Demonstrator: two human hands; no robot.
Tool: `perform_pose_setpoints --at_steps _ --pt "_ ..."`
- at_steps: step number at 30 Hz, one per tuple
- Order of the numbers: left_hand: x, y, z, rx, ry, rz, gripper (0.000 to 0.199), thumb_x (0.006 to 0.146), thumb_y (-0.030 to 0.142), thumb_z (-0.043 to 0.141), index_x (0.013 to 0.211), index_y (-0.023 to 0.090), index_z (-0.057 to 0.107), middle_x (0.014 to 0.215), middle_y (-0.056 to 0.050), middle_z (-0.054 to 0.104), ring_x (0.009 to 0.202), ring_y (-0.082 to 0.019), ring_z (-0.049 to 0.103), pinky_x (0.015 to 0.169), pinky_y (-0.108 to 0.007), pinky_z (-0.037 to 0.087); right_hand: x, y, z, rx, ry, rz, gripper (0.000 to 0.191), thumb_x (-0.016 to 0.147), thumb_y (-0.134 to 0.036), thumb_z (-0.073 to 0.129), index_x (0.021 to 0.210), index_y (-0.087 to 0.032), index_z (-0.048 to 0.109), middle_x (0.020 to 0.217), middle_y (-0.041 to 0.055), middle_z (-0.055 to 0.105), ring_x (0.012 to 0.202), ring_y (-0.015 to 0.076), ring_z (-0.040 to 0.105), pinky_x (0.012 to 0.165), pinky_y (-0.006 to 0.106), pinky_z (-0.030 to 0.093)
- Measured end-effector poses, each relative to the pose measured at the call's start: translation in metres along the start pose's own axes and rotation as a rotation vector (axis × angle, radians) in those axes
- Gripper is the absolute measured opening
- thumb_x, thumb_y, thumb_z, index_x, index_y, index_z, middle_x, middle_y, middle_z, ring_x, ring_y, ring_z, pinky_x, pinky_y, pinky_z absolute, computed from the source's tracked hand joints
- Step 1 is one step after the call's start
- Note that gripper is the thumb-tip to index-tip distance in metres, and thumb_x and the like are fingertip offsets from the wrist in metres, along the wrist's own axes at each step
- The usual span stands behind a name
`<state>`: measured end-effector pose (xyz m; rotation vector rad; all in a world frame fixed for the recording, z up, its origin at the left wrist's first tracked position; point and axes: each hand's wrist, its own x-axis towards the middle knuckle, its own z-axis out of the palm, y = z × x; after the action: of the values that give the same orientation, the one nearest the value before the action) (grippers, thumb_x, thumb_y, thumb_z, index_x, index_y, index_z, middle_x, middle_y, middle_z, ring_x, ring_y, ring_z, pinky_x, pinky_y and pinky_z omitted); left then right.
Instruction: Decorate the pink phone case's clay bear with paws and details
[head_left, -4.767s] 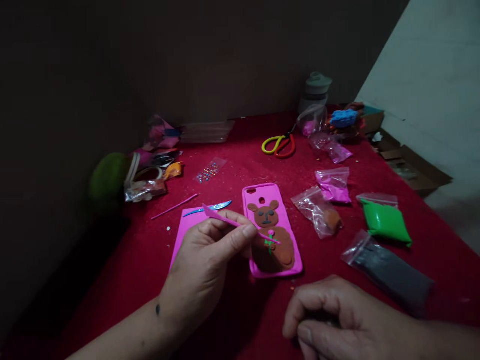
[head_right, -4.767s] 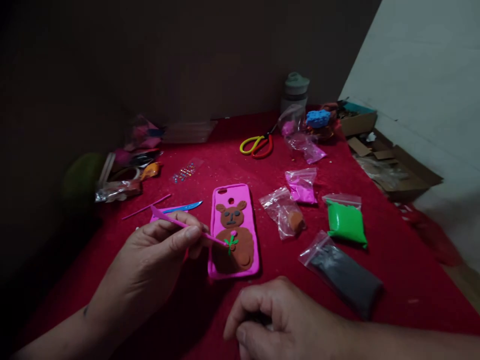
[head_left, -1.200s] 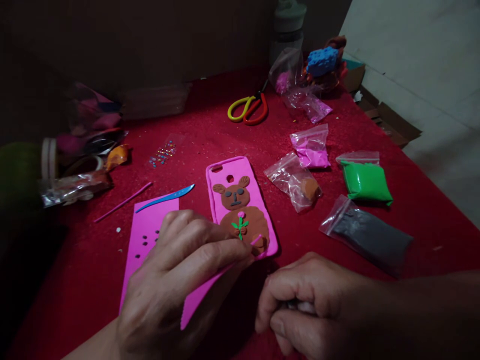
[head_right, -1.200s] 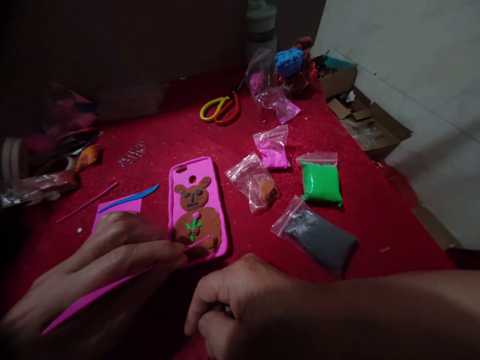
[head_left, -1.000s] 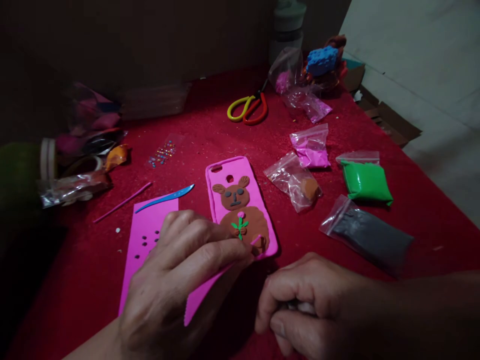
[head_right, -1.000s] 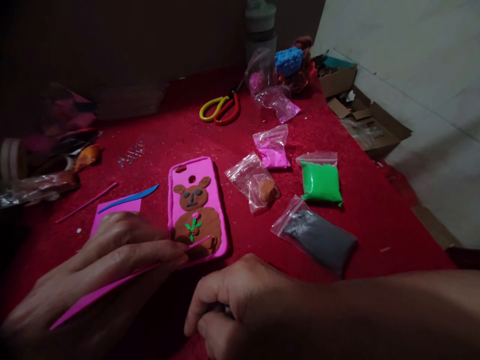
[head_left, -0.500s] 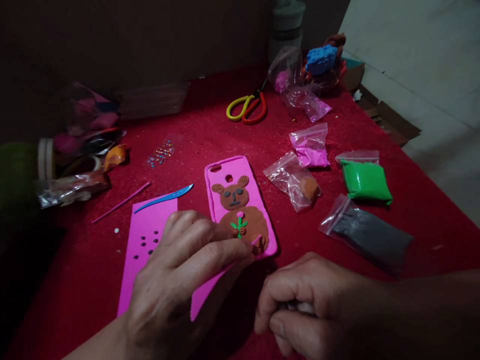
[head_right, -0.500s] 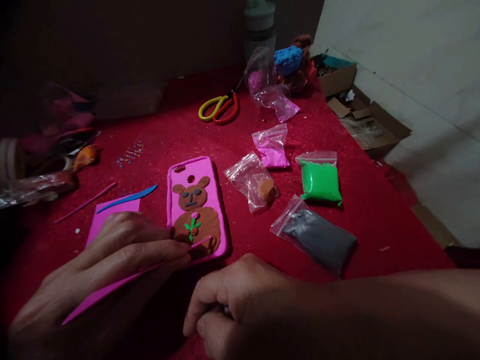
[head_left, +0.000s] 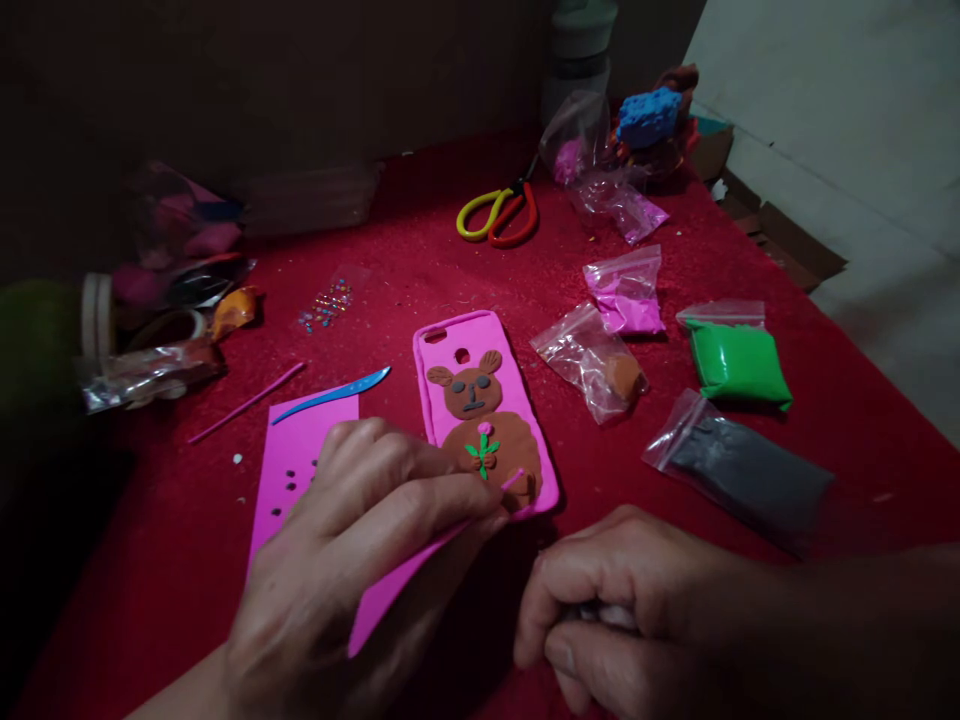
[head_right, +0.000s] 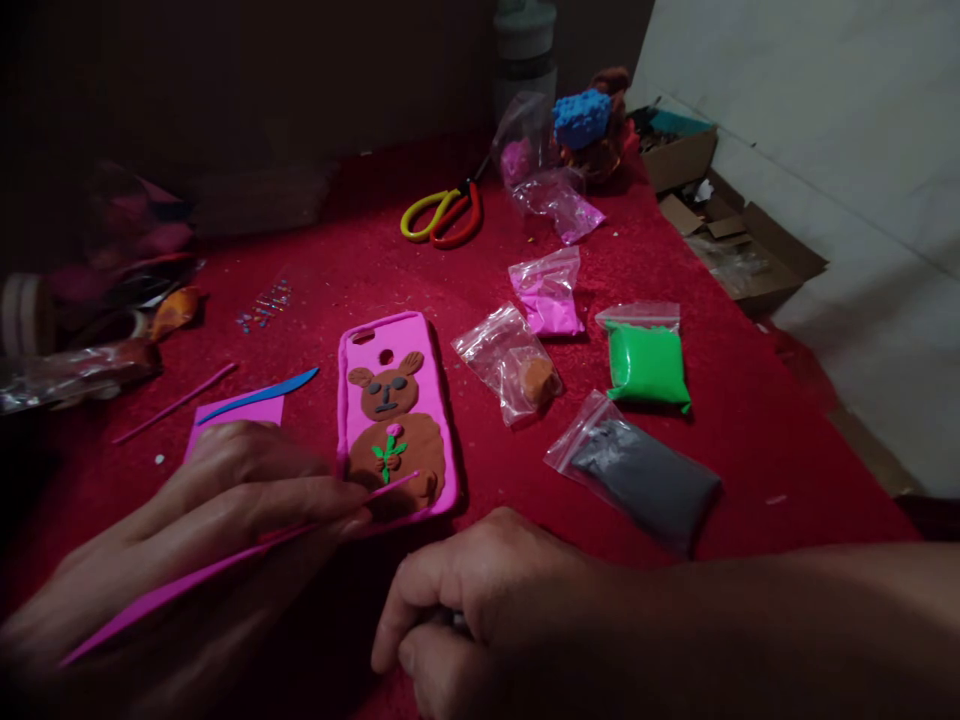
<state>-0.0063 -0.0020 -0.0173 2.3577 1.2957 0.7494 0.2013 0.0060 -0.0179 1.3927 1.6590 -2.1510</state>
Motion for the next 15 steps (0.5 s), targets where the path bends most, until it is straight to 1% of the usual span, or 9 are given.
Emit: perform_pose_setpoints --at_steps 3,5,11,15 --pt "0.0003 0.0022 -0.0061 0.009 0.007 0.000 0.019 0.089 0.016 0.055 0.103 0.028 0.062 0.088 -0.001 0.065 0.082 -0.019 0.060 0.070 -0.035 0.047 -0.0009 -0.0013 -0.0006 -0.001 -0.002 0.012 0.029 0.073 -0.016 0.050 0.089 -0.019 0.075 0.069 0.0008 0.063 0.060 0.0095 0.052 0.053 0.018 0.038" --pt "0.0007 0.0023 -0.0077 0.011 -0.005 0.018 0.020 0.090 0.015 0.053 0.103 0.027 0.062 0.089 -0.002 0.065 0.084 -0.019 0.060 0.070 -0.034 0.047 -0.0008 -0.0014 -0.0004 0.007 -0.003 0.021 0.028 0.073 -0.016 0.051 0.088 -0.019 0.074 0.068 0.0005 0.062 0.060 0.0092 0.051 0.053 0.018 0.038" --pt "0.0004 -0.0001 -0.0053 -0.001 -0.028 0.022 0.019 0.090 0.018 0.051 0.101 0.026 0.064 0.091 -0.003 0.066 0.084 -0.020 0.060 0.070 -0.036 0.047 0.0010 0.0015 0.0020 0.014 -0.001 0.008 0.028 0.074 -0.017 0.050 0.088 -0.019 0.074 0.063 -0.0016 0.058 0.051 0.0073 0.043 0.048 0.019 0.033" --pt "-0.0003 0.0000 -0.0046 0.023 -0.015 0.019 0.016 0.090 0.020 0.052 0.099 0.026 0.064 0.089 -0.004 0.065 0.082 -0.021 0.059 0.068 -0.036 0.045 0.0015 0.0035 0.0021 0.006 0.003 -0.010 0.029 0.074 -0.017 0.048 0.088 -0.019 0.073 0.063 -0.0014 0.058 0.053 0.0085 0.046 0.049 0.019 0.035"
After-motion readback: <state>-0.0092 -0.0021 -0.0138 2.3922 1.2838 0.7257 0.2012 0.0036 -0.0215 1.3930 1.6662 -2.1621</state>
